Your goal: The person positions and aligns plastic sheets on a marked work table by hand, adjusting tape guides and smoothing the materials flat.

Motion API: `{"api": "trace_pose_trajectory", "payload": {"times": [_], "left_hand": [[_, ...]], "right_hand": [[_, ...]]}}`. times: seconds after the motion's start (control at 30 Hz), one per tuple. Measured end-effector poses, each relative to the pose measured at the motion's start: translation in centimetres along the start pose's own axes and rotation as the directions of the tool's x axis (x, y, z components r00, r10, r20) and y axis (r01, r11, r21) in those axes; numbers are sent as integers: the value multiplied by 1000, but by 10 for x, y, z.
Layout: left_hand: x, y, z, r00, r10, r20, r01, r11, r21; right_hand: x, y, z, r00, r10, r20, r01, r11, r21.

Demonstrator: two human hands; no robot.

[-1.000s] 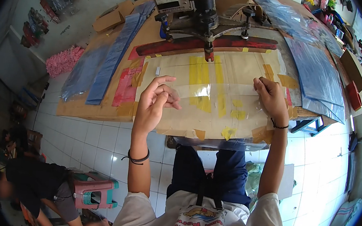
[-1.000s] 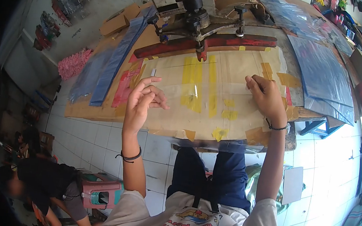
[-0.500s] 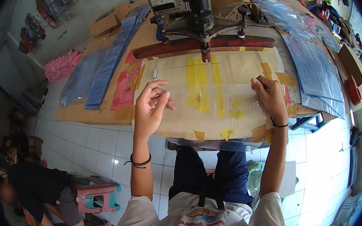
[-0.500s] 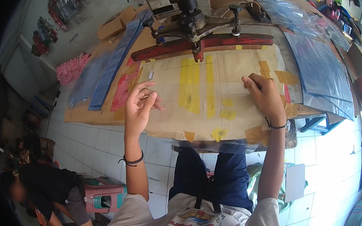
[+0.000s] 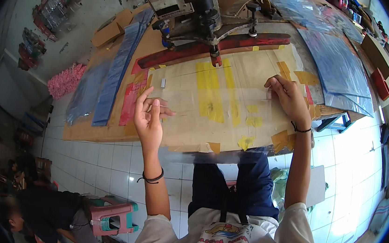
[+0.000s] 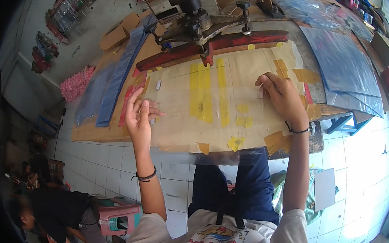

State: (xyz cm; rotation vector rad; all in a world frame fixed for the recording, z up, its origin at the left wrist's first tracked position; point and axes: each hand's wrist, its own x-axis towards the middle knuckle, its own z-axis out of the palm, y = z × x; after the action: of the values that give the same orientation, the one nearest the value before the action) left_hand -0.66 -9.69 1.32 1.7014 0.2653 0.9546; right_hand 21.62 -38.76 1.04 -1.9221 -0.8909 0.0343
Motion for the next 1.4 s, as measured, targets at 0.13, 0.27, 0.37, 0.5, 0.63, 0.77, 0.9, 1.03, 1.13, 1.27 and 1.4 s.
{"api": "trace_pose_trajectory", "payload": {"times": [0.13, 0.27, 0.37, 0.5, 0.63, 0.77, 0.9, 1.03, 1.13, 1.27, 1.4], "left_hand": [[5, -8, -6, 999, 28, -21, -28, 999, -17], [8, -21, -12, 999, 37, -24, -37, 999, -29], [5, -36, -15, 1000, 7, -1, -7, 991, -136], [1, -32, -15, 999, 35, 22, -30, 981, -191], [2, -36, -22, 997, 51, 61, -39, 982, -187], [-1, -33, -19, 998, -6, 63, 16, 986, -164], [-1, -35, -19, 999, -7, 49, 13, 992, -124], [-1, -35, -16, 999, 20, 39, -14, 990, -143], [-2, -34, -16, 997, 11, 83, -4, 996, -87], [-2, -36, -18, 988, 84, 129, -84, 996, -6], [-3, -35, -21, 971, 158, 179, -163, 987, 13]], "right_hand": [[0, 5, 1, 999, -21, 38, 19, 998, 66], [0, 7, 1, 997, -57, 55, 51, 995, 91], [-2, -2, 2, 997, -17, 80, 15, 1000, 25], [-3, -3, 6, 997, 3, 73, -5, 1000, 30], [-1, -3, 10, 1000, -6, 16, 6, 1000, -1], [1, 1, 12, 995, -44, -90, 39, 998, -47], [0, 0, 10, 974, -96, -204, 83, 994, -73], [1, 12, 9, 944, -186, -272, 179, 983, -48], [0, 11, 9, 933, -179, -312, 177, 984, -36], [-1, 4, 9, 938, -165, -305, 163, 986, -32], [0, 9, 8, 942, -162, -295, 164, 986, -19]]}}
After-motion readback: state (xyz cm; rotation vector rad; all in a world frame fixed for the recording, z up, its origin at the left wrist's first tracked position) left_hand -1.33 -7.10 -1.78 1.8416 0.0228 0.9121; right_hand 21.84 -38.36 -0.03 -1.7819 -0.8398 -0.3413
